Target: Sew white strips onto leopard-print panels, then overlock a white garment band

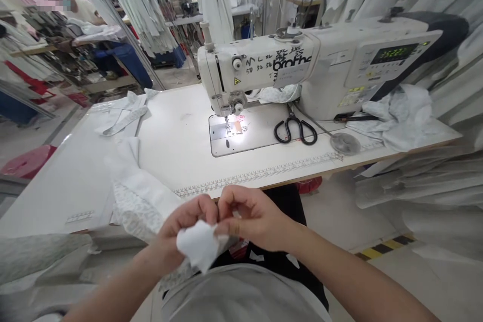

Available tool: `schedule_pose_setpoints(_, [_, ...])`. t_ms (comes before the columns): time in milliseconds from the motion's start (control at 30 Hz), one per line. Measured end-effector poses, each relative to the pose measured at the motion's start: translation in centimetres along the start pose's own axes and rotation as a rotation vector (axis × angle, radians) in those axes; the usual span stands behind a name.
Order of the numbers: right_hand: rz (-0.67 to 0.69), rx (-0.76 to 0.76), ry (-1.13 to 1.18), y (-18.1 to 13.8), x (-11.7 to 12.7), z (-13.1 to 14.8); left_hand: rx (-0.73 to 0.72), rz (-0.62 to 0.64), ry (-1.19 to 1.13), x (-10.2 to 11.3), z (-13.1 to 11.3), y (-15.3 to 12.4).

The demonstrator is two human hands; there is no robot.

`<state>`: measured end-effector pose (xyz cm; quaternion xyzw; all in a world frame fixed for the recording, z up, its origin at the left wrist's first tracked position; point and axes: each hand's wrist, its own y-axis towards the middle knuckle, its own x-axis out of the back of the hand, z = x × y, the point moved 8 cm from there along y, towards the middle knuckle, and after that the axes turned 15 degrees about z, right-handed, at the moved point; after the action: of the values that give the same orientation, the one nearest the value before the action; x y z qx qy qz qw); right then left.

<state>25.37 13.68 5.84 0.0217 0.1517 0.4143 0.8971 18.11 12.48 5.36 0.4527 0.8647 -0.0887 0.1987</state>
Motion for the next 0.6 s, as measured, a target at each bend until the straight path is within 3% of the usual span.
schedule_pose_setpoints(67, [0.03, -0.018, 0.127, -0.5, -0.8, -1.4, 0.02, 0.079, -0.119, -1.7, 1.0, -0.4])
schedule_pose_setpoints(167, [-0.054, -0.139, 0.199, -1.4, -0.5, -4.8, 0.104, 0.003, -0.045, -1.2, 2.3, -1.0])
schedule_pose_setpoints(267, [-0.204, -0.12, 0.171, -1.9, 0.4, -6.4, 0.074, -0.309, 0.285, 2.8, 1.5, -1.6])
schedule_pose_setpoints(333, [-0.207, -0.101, 0.121, -1.6, -0.1, -6.4, 0.032, -0.537, 0.572, 5.3, -0.1, -2.3])
schedule_pose_setpoints(400, [-0.221, -0.12, 0.079, -1.1, -0.9, -6.0, 0.027, -0.652, 0.706, 6.6, -0.8, -2.5])
schedule_pose_setpoints(500, [-0.41, -0.13, -0.011, -1.2, -0.3, -4.9, 0.052, -0.638, 0.487, 7.3, 0.5, -2.6])
schedule_pose_setpoints(600, [-0.575, -0.093, -0.386, -2.1, 1.1, -3.8, 0.088, -0.453, 0.071, 5.6, 3.0, -2.8])
